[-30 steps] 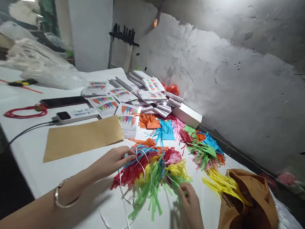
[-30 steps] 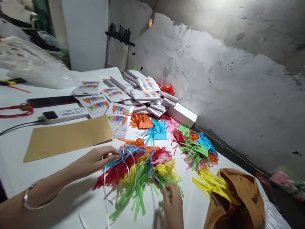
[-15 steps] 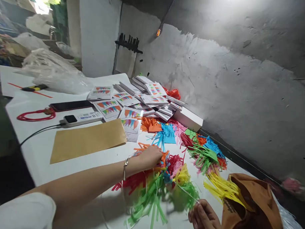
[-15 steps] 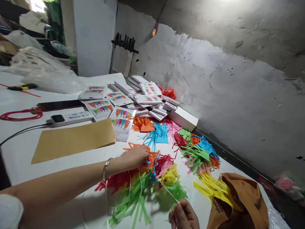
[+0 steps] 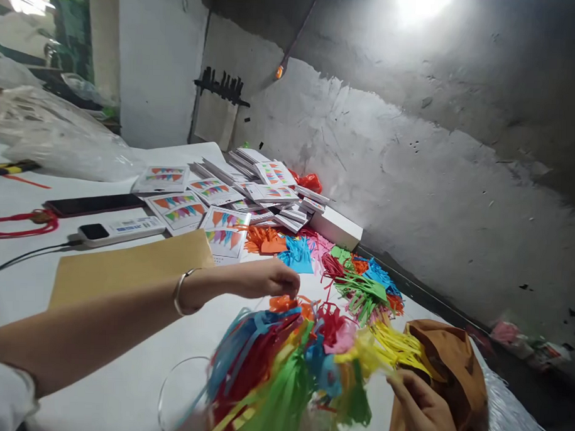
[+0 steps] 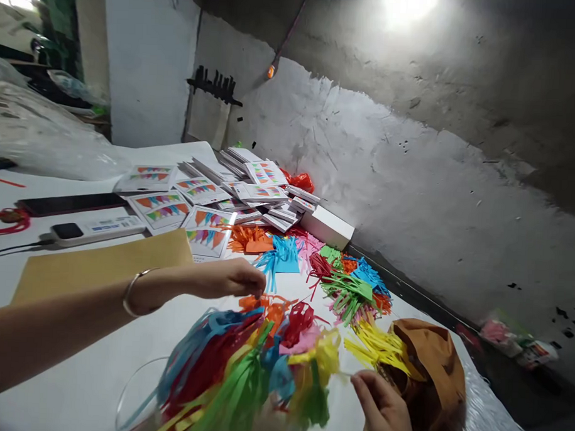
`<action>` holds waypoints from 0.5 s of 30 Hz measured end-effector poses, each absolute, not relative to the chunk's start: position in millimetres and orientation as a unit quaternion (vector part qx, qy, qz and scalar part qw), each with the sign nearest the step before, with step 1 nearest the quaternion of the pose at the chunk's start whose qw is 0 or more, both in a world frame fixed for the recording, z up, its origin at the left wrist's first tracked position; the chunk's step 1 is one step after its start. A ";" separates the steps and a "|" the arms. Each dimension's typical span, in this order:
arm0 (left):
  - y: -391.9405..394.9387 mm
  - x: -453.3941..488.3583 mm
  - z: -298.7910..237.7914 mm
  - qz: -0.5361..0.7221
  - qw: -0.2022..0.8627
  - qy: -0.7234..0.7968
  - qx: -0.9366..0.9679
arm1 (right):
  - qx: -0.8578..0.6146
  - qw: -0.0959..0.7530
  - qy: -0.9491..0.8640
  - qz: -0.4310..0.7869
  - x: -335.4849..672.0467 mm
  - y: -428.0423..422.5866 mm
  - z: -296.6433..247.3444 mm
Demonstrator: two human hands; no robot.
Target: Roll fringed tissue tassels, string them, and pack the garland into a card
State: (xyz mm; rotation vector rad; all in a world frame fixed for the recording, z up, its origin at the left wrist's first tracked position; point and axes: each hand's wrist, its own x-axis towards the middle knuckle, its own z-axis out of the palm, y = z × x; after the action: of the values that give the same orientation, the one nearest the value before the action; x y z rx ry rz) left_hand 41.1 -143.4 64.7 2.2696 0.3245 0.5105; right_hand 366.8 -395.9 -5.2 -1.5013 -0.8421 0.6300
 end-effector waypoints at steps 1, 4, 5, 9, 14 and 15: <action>-143.4 42.4 68.6 0.208 0.378 0.130 0.893 | -0.659 0.603 -0.374 0.250 367.8 -391.9 -3.2; -143.0 45.2 77.7 0.236 0.359 0.135 0.893 | -0.636 0.650 -0.357 0.214 368.2 -384.1 2.0; -144.1 45.5 79.8 0.243 0.355 0.134 0.893 | -0.619 0.676 -0.344 0.205 367.0 -383.2 3.3; -152.6 43.4 81.3 0.249 0.355 0.117 0.893 | -0.625 0.651 -0.383 0.196 359.0 -384.8 4.9; -154.0 34.7 72.3 0.273 0.385 0.132 0.871 | -0.620 0.609 -0.391 0.302 359.1 -397.7 1.5; -153.7 32.1 70.8 0.272 0.392 0.132 0.869 | -0.609 0.621 -0.374 0.321 360.0 -401.4 1.5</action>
State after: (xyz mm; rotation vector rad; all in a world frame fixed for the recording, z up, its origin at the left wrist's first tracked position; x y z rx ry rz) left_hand 32.1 -153.7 70.8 2.2068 0.3357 0.6912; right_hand 360.0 -401.4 1.5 -1.3991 -0.8604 0.7382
